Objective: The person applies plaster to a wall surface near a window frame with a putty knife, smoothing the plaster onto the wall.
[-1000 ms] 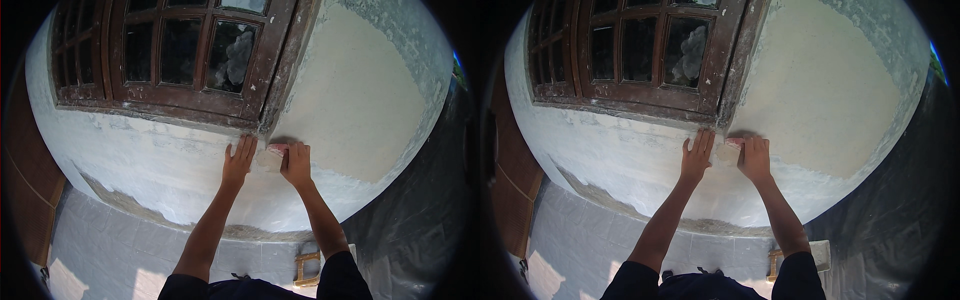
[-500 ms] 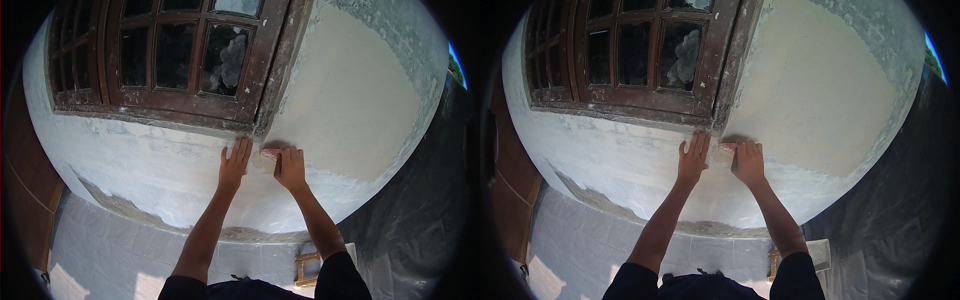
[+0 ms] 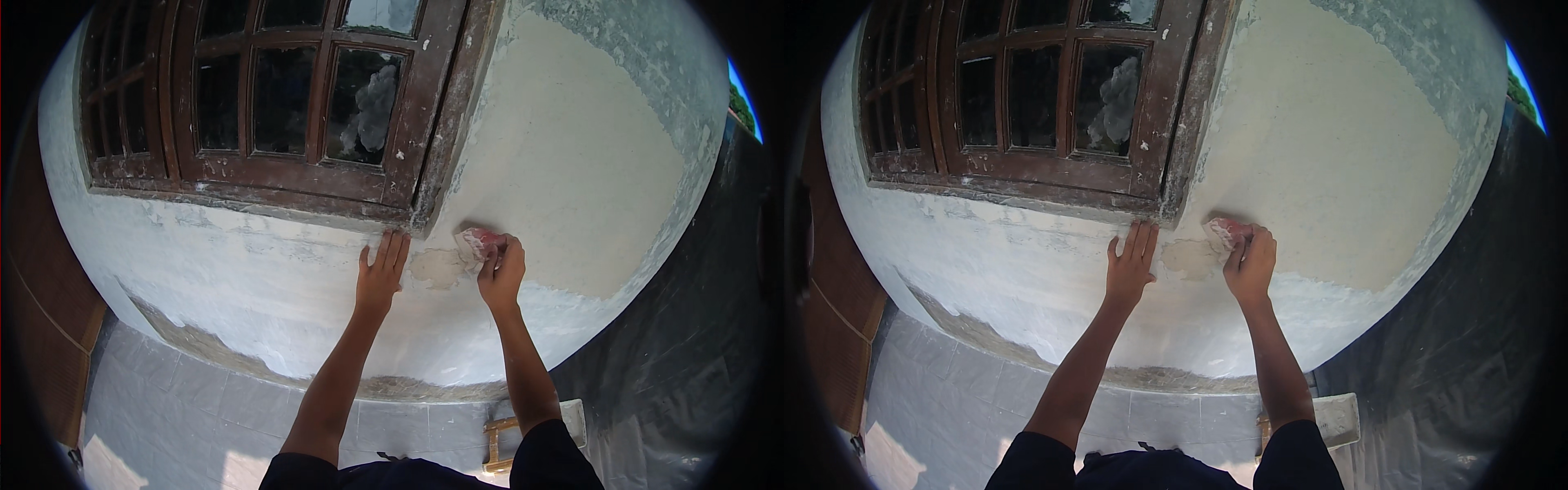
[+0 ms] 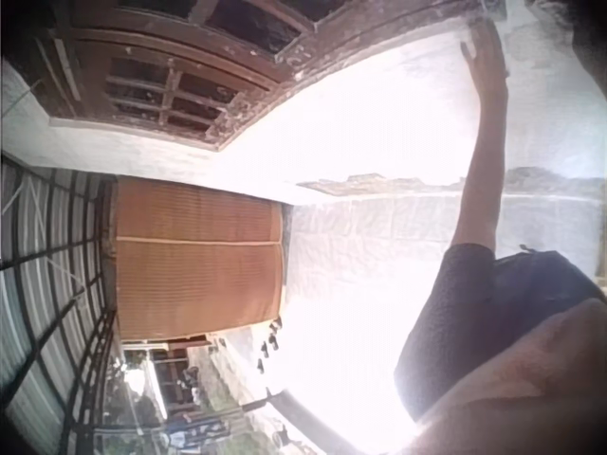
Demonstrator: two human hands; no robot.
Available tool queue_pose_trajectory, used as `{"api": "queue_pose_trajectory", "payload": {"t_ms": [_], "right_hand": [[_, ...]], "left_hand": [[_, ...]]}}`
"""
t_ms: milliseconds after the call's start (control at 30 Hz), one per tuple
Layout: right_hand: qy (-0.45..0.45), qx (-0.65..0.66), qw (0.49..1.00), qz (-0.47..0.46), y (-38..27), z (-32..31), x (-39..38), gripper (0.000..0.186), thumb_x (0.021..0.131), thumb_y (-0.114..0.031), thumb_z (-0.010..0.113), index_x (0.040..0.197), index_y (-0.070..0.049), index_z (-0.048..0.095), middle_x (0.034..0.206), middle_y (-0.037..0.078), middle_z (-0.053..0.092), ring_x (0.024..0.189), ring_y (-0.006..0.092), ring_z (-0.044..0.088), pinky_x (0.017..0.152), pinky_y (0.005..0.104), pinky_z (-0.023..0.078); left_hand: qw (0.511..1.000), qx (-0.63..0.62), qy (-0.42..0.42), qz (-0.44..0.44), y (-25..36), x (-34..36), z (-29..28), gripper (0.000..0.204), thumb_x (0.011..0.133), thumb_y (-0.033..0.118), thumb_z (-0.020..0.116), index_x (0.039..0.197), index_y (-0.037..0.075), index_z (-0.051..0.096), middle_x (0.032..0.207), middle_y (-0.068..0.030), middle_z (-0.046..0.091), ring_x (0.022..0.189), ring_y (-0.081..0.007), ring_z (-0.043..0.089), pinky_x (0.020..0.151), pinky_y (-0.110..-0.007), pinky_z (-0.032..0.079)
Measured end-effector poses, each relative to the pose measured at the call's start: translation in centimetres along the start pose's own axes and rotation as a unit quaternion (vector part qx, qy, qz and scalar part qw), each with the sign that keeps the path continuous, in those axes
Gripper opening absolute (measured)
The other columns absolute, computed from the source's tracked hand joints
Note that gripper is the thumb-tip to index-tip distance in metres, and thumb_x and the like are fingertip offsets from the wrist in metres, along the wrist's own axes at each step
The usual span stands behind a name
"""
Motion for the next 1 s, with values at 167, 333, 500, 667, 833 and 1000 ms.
{"api": "queue_pose_trajectory", "payload": {"t_ms": [167, 333, 500, 667, 833, 1000], "right_hand": [[-0.133, 0.131, 0.981, 0.052, -0.3, 1.3, -0.2, 0.029, 0.080, 0.006, 0.056, 0.107, 0.002, 0.048, 0.092, 0.017, 0.056, 0.087, 0.0354, 0.054, 0.075, 0.0441, 0.040], [-0.174, 0.007, 0.983, -0.059, -2.5, 4.0, -3.2, 0.030, 0.081, 0.003, 0.059, 0.108, 0.001, 0.047, 0.095, 0.017, 0.056, 0.090, 0.0347, 0.054, 0.077, 0.0436, 0.040], [-0.010, 0.016, 0.992, 0.123, 2.2, 0.9, -4.7, 0.028, 0.082, 0.005, 0.054, 0.109, 0.001, 0.047, 0.094, 0.016, 0.056, 0.089, 0.0340, 0.054, 0.077, 0.0442, 0.040], [-0.040, 0.079, 0.995, 0.052, -1.3, 2.6, -5.5, 0.024, 0.083, 0.005, 0.053, 0.106, 0.002, 0.048, 0.094, 0.019, 0.055, 0.088, 0.0377, 0.053, 0.077, 0.0449, 0.040], [0.067, -0.004, 0.977, 0.201, 2.7, 0.9, -6.7, 0.016, 0.088, 0.003, 0.049, 0.104, 0.004, 0.047, 0.088, 0.018, 0.057, 0.078, 0.0303, 0.057, 0.070, 0.0379, 0.046], [0.048, 0.074, 0.988, 0.123, 0.5, 2.3, -7.1, 0.011, 0.091, 0.001, 0.049, 0.102, 0.003, 0.047, 0.089, 0.016, 0.057, 0.074, 0.0249, 0.059, 0.067, 0.0319, 0.048]], "left_hand": [[1.000, 0.006, 0.002, -0.006, -0.3, 0.1, 0.1, 0.116, 0.056, 0.050, 0.081, 0.149, 0.013, 0.023, 0.153, -0.0038, 0.026, 0.142, -0.0189, 0.024, 0.107, -0.046, 0.027], [1.000, -0.007, 0.003, -0.007, 0.0, 0.3, 0.1, 0.117, 0.055, 0.050, 0.082, 0.149, 0.012, 0.022, 0.153, -0.0042, 0.027, 0.141, -0.0193, 0.025, 0.106, -0.047, 0.026], [1.000, -0.022, 0.009, -0.011, 0.1, 0.0, -0.2, 0.117, 0.054, 0.044, 0.084, 0.150, 0.015, 0.023, 0.152, -0.0022, 0.028, 0.141, -0.0169, 0.026, 0.106, -0.045, 0.029], [1.000, -0.023, 0.006, -0.006, -0.5, -0.1, -0.2, 0.116, 0.055, 0.046, 0.084, 0.149, 0.014, 0.024, 0.153, -0.0029, 0.026, 0.141, -0.0184, 0.025, 0.106, -0.045, 0.027], [0.999, -0.031, 0.010, 0.006, 0.2, 0.3, -0.2, 0.121, 0.054, 0.047, 0.083, 0.150, 0.010, 0.020, 0.153, -0.0072, 0.025, 0.142, -0.0227, 0.024, 0.105, -0.048, 0.025], [0.999, -0.040, 0.018, 0.015, -0.2, 0.1, 0.0, 0.122, 0.053, 0.047, 0.084, 0.149, 0.008, 0.021, 0.153, -0.0091, 0.026, 0.141, -0.0242, 0.025, 0.104, -0.049, 0.027]]}}
Point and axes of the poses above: each hand's wrist, its own x-axis towards the middle knuckle, its own z-axis out of the palm, y = z × x, the point moved 8 cm from there along x, towards the middle knuckle
